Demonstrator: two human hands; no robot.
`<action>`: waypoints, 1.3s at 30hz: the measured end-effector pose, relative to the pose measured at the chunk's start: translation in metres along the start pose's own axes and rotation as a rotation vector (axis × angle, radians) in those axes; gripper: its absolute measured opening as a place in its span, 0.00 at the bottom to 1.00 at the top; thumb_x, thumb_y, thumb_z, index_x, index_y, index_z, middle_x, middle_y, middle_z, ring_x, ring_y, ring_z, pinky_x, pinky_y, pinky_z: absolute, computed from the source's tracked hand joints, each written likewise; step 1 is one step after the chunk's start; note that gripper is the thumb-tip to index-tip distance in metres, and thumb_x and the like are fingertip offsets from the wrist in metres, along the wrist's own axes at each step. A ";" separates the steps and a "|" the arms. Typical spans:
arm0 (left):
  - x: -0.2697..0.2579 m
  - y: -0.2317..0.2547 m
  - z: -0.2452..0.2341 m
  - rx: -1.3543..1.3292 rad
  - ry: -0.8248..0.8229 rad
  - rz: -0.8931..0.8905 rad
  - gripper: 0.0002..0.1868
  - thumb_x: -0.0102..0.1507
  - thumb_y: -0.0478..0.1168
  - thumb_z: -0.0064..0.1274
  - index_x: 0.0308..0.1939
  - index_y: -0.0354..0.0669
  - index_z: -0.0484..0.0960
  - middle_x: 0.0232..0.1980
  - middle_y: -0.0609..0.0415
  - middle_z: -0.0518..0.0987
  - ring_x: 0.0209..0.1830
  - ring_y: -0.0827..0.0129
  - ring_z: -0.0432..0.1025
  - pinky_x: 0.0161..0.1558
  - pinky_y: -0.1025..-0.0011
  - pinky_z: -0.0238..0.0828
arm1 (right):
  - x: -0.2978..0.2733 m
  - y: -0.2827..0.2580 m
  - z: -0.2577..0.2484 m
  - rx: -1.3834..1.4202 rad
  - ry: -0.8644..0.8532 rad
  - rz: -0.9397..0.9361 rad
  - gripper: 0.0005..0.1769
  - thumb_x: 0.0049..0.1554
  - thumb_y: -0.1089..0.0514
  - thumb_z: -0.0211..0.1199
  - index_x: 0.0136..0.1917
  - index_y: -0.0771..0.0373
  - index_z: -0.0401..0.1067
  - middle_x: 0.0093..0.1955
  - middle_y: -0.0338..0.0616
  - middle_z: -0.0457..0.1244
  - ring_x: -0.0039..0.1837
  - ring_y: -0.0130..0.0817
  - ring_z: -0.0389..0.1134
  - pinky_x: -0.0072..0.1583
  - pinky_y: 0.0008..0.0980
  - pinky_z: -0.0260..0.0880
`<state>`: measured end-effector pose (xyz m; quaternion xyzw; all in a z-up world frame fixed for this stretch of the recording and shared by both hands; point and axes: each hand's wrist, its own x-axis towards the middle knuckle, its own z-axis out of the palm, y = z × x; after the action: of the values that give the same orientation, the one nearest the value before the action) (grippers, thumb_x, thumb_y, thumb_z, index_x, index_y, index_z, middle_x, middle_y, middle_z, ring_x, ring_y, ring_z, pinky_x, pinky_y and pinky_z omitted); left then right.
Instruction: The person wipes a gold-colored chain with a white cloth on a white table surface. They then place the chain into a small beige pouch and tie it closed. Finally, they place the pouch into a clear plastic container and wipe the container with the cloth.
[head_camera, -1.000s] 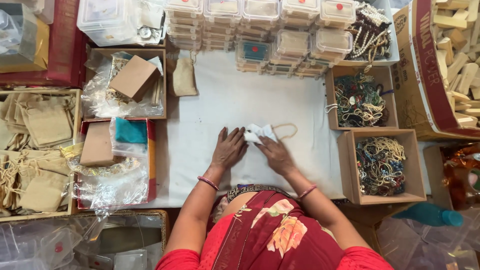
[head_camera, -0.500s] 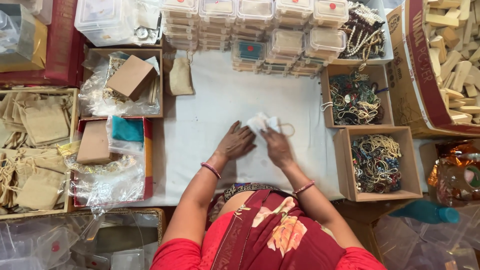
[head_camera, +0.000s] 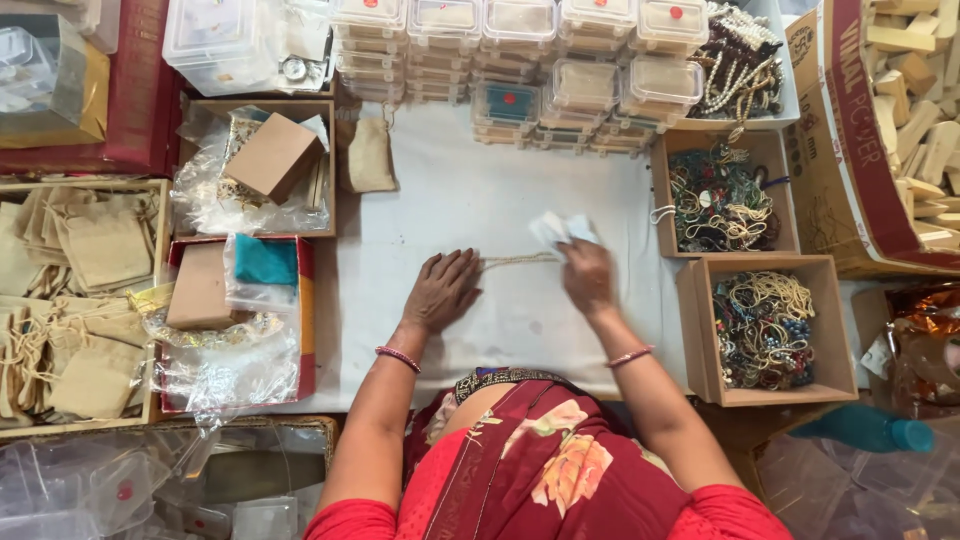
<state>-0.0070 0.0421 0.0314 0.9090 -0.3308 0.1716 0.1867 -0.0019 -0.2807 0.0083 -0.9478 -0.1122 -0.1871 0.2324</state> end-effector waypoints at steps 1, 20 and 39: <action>0.000 0.001 0.000 0.000 0.001 -0.004 0.28 0.67 0.52 0.50 0.67 0.39 0.76 0.71 0.48 0.73 0.70 0.57 0.65 0.69 0.54 0.56 | 0.005 -0.018 0.012 0.000 -0.003 -0.002 0.20 0.53 0.69 0.57 0.57 0.59 0.78 0.60 0.51 0.68 0.64 0.50 0.67 0.70 0.48 0.63; -0.004 -0.003 0.005 -0.073 -0.057 -0.060 0.18 0.66 0.50 0.55 0.55 0.46 0.81 0.66 0.52 0.75 0.65 0.62 0.68 0.69 0.54 0.58 | -0.004 0.040 -0.009 -0.207 -0.153 0.176 0.24 0.62 0.65 0.49 0.70 0.61 0.71 0.70 0.55 0.63 0.72 0.50 0.62 0.71 0.47 0.61; -0.003 -0.002 0.008 -0.074 -0.012 -0.070 0.17 0.64 0.48 0.57 0.55 0.48 0.81 0.63 0.52 0.77 0.63 0.63 0.70 0.68 0.55 0.60 | -0.055 0.061 -0.021 -0.506 -0.116 0.085 0.27 0.62 0.56 0.57 0.74 0.63 0.65 0.75 0.56 0.59 0.74 0.50 0.62 0.71 0.51 0.59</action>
<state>-0.0063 0.0421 0.0226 0.9135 -0.3062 0.1470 0.2239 -0.0395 -0.3505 -0.0214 -0.9888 -0.0350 -0.1448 -0.0112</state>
